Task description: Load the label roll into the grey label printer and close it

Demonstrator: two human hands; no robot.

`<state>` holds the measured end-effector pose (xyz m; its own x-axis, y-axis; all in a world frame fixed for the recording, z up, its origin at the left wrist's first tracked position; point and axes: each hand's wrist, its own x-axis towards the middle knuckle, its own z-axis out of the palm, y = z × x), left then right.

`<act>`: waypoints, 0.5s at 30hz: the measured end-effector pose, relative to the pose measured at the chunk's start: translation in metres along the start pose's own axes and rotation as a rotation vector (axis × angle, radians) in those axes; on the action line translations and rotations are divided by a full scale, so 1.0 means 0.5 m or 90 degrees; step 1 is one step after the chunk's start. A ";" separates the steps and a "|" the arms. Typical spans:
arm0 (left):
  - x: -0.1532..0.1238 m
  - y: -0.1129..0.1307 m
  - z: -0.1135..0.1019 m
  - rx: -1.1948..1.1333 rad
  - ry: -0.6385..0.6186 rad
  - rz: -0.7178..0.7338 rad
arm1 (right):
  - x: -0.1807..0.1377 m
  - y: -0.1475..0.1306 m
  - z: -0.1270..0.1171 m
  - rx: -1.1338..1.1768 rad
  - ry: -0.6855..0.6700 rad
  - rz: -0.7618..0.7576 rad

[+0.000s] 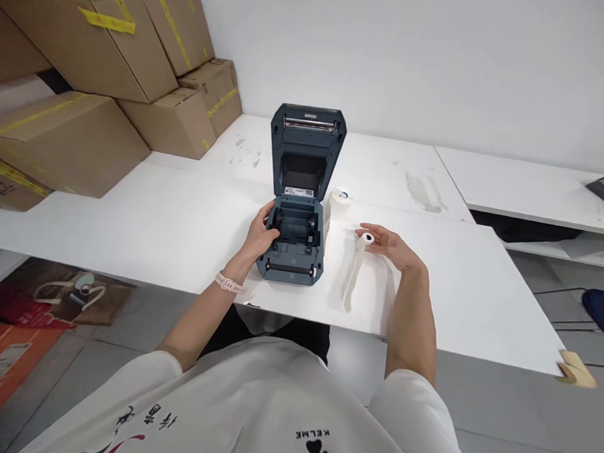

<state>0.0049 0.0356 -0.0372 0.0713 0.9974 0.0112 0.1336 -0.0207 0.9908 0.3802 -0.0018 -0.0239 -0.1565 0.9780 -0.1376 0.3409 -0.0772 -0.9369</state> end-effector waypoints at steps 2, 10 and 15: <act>0.000 0.000 -0.001 -0.003 -0.004 -0.003 | 0.015 -0.013 -0.013 0.008 0.038 -0.032; 0.009 -0.012 0.004 -0.053 0.020 -0.054 | 0.200 -0.097 0.008 -0.070 0.079 0.021; 0.009 -0.014 0.005 -0.056 0.013 -0.056 | 0.243 -0.112 0.070 -0.075 0.076 0.019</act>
<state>0.0066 0.0402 -0.0444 0.0429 0.9963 -0.0750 0.0519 0.0727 0.9960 0.3094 0.1144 0.0005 -0.0348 0.9922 -0.1195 0.4507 -0.0911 -0.8880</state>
